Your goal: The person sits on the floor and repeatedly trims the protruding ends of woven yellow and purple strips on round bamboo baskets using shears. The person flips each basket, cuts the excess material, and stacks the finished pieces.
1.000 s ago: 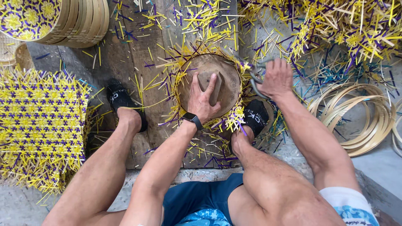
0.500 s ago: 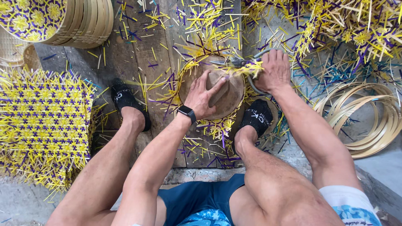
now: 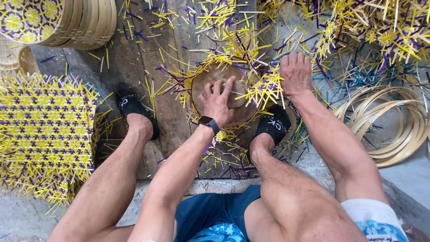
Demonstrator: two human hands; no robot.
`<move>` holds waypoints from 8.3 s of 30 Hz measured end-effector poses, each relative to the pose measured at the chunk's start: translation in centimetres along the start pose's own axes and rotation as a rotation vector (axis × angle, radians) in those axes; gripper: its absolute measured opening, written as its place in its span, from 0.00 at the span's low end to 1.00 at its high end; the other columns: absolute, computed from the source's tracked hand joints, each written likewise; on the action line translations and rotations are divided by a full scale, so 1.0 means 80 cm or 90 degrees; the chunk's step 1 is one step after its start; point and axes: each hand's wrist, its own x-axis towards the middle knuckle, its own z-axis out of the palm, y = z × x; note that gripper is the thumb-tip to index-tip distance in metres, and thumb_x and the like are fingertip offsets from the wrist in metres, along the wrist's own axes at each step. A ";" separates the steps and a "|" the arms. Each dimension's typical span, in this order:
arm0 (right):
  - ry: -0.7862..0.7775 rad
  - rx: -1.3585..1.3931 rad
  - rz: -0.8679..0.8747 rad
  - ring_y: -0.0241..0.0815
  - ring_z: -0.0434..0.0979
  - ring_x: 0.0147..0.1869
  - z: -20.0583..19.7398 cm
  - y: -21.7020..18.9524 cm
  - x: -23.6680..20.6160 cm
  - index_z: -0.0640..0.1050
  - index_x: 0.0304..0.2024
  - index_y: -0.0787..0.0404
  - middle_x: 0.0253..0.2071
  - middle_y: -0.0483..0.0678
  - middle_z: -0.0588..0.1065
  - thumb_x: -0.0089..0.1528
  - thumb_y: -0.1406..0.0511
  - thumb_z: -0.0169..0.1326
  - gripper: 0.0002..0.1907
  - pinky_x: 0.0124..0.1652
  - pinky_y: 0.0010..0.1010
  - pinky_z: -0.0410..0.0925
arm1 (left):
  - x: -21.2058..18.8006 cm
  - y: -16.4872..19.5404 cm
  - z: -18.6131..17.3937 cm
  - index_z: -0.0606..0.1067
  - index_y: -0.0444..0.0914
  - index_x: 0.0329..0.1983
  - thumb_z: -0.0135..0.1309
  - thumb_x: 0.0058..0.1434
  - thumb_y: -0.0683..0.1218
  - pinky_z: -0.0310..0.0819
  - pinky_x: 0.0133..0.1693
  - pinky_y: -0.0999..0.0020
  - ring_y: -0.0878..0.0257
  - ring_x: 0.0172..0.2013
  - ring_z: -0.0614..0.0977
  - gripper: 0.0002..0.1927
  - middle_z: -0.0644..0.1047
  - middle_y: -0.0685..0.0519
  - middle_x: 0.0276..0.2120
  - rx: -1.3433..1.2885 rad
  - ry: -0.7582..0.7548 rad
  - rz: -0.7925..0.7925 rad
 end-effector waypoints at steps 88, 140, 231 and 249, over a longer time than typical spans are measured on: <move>-0.412 0.194 0.097 0.55 0.77 0.56 -0.054 0.021 0.045 0.80 0.50 0.55 0.51 0.56 0.78 0.55 0.51 0.58 0.25 0.58 0.46 0.68 | 0.010 0.021 -0.060 0.60 0.62 0.72 0.68 0.42 0.48 0.54 0.63 0.33 0.33 0.70 0.52 0.52 0.42 0.40 0.75 -0.032 -0.092 0.053; 0.043 0.080 0.078 0.49 0.75 0.42 -0.116 0.004 0.035 0.75 0.36 0.62 0.37 0.53 0.74 0.52 0.63 0.55 0.12 0.43 0.40 0.70 | -0.012 0.077 -0.012 0.66 0.63 0.67 0.70 0.39 0.61 0.55 0.60 0.25 0.34 0.69 0.48 0.48 0.54 0.58 0.71 -0.002 -0.007 -0.220; -0.242 0.352 0.731 0.59 0.82 0.52 -0.063 0.080 -0.174 0.82 0.48 0.65 0.47 0.63 0.80 0.45 0.50 0.70 0.36 0.54 0.45 0.74 | 0.148 0.044 -0.066 0.70 0.47 0.66 0.60 0.56 0.54 0.67 0.62 0.56 0.48 0.61 0.72 0.32 0.73 0.46 0.60 0.013 -0.059 0.057; -0.289 0.976 0.617 0.38 0.79 0.29 -0.103 -0.072 -0.006 0.83 0.34 0.65 0.26 0.45 0.81 0.54 0.62 0.68 0.13 0.31 0.34 0.73 | 0.172 0.015 -0.054 0.86 0.50 0.41 0.63 0.52 0.64 0.74 0.45 0.53 0.51 0.40 0.82 0.20 0.81 0.46 0.35 -0.149 -0.071 0.005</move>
